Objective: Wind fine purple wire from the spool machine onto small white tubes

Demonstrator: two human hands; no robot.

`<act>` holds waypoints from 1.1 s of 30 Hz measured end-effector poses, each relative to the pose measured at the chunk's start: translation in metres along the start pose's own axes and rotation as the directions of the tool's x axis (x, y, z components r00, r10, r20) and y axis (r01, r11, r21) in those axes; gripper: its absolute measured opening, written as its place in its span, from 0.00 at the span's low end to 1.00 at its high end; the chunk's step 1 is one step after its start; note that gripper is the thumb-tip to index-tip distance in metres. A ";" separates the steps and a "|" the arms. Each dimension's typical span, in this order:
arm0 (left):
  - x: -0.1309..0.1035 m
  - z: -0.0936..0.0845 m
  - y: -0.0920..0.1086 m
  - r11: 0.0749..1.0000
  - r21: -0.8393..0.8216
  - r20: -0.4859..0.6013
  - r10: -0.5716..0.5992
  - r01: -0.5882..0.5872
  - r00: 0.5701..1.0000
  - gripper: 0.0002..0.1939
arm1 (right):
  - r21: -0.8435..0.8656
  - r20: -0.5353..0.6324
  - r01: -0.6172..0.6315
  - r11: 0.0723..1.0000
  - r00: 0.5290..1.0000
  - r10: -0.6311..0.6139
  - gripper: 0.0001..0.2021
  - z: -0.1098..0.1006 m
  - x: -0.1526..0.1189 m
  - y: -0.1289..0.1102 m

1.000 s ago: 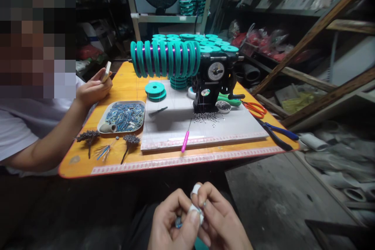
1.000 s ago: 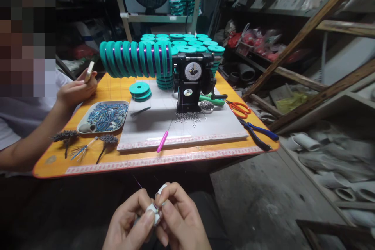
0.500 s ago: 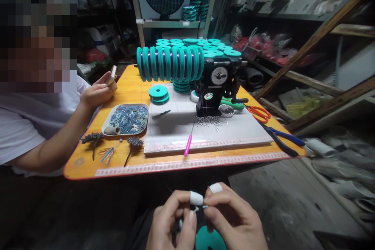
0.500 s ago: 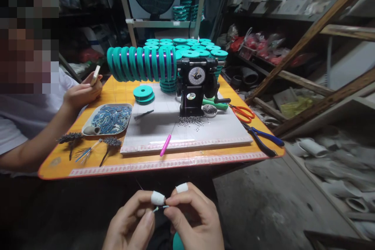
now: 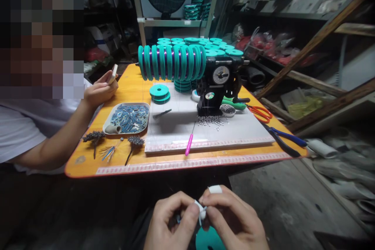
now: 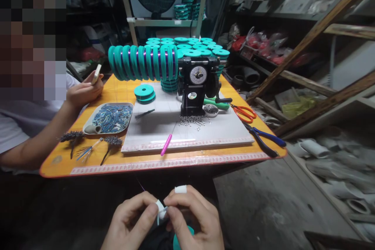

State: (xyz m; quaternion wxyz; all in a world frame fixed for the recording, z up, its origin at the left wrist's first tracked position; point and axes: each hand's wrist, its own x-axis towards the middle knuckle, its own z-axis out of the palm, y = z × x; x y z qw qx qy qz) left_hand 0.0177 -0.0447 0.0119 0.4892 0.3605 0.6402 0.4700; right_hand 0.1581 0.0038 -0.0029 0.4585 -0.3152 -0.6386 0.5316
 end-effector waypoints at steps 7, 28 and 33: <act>0.002 -0.001 0.000 0.996 -0.088 0.042 0.024 -0.020 0.999 0.20 | -0.105 0.053 0.048 0.993 0.998 -0.043 0.09 -0.002 0.002 0.002; 0.003 0.003 0.021 0.971 -0.136 0.078 -0.188 0.198 0.979 0.23 | -0.413 0.117 0.257 0.874 0.966 -0.229 0.08 -0.009 0.004 0.004; 0.002 0.000 0.019 0.973 -0.140 0.086 -0.173 0.184 0.981 0.26 | -0.413 0.083 0.179 0.893 0.984 -0.159 0.06 -0.008 0.005 0.002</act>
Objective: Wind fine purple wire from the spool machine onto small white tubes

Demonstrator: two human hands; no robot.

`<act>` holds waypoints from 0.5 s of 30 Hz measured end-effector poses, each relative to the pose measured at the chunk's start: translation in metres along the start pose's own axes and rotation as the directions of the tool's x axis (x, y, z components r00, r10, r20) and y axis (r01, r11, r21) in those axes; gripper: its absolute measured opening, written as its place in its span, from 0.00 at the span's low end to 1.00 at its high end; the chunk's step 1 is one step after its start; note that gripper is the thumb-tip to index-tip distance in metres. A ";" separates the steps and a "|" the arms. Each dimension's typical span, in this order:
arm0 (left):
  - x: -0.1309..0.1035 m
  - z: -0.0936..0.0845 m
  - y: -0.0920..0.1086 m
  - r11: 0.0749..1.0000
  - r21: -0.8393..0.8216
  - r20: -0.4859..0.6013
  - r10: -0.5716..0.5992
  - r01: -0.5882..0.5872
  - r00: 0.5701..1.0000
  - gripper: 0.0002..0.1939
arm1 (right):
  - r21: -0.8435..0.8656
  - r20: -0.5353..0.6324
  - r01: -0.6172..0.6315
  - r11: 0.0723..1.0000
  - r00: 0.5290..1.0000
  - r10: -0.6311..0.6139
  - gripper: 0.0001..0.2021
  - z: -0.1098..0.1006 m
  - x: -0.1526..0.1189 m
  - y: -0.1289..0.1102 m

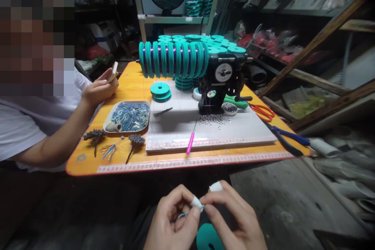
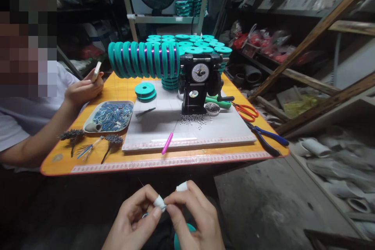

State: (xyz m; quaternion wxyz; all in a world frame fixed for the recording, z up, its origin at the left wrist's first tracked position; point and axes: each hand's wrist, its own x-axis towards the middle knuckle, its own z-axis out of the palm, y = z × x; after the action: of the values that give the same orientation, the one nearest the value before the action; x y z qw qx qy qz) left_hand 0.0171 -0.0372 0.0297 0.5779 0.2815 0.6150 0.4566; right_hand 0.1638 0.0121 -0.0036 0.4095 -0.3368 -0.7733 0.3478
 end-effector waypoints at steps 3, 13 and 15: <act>0.001 -0.007 -0.007 0.994 -0.099 0.074 0.055 -0.047 0.996 0.25 | 0.041 -0.039 -0.109 0.993 0.993 0.111 0.05 -0.002 0.002 0.000; 0.000 -0.027 -0.011 0.993 -0.010 -0.085 0.118 -0.120 0.989 0.27 | -0.004 -0.020 -0.103 0.995 0.994 0.103 0.05 -0.005 0.002 0.005; -0.003 -0.028 -0.008 0.990 0.030 -0.164 0.140 -0.137 0.976 0.27 | 0.028 0.002 -0.094 0.995 0.996 0.094 0.06 -0.003 0.001 0.006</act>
State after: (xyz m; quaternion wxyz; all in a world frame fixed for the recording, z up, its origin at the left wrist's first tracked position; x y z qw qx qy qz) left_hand -0.0084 -0.0496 0.0212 0.4889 0.2898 0.6442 0.5118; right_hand 0.1671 0.0166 -0.0067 0.3971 -0.3671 -0.7516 0.3775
